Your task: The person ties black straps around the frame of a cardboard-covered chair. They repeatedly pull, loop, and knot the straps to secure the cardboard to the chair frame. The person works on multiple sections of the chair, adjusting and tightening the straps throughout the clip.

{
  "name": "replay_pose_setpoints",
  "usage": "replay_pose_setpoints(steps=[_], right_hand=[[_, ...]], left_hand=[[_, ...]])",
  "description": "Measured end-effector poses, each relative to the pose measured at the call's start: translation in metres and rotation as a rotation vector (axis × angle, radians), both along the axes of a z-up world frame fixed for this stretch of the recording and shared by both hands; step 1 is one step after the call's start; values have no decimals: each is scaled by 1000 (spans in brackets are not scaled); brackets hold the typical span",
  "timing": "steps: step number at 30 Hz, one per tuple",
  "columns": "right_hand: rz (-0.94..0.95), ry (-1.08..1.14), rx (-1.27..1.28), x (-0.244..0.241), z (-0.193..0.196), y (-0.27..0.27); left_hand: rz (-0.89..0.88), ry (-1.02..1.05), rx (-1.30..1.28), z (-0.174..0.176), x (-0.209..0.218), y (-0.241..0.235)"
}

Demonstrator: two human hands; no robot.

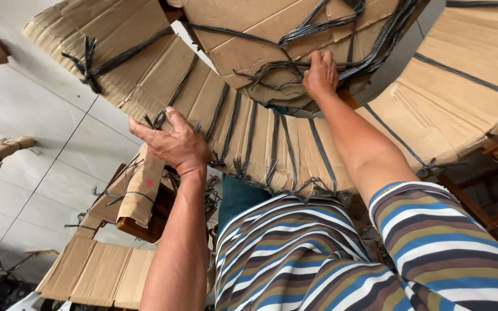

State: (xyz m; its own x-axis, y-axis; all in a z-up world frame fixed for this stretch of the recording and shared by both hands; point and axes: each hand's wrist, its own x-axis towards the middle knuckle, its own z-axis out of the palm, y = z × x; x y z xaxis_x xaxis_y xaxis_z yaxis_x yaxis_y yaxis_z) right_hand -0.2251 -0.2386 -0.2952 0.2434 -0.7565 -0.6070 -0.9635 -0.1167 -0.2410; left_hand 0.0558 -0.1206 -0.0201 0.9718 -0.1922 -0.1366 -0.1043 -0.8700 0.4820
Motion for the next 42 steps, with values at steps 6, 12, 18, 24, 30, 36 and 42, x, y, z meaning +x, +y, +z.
replay_pose_setpoints(steps=[6, 12, 18, 24, 30, 36, 42], right_hand=[[148, -82, -96, -3, 13, -6], [-131, -307, 214, 4, 117, -20], [-233, -638, 272, 25, 257, -24], [-94, -791, 272, 49, 357, 2], [169, -888, 481, 65, 386, 46], [276, -931, 447, 53, 393, 67], [265, -852, 490, 19, 375, 63]], left_hand=[[-22, -39, 28, -9, 2, 3], [-30, -96, 110, -35, 6, 19], [3, 98, 26, -36, 4, 17], [-172, 113, -406, 47, -41, 56], [221, 1166, -817, 99, -80, 56], [196, 1053, -982, 60, -19, 91], [520, 824, -1082, 90, 40, 129]])
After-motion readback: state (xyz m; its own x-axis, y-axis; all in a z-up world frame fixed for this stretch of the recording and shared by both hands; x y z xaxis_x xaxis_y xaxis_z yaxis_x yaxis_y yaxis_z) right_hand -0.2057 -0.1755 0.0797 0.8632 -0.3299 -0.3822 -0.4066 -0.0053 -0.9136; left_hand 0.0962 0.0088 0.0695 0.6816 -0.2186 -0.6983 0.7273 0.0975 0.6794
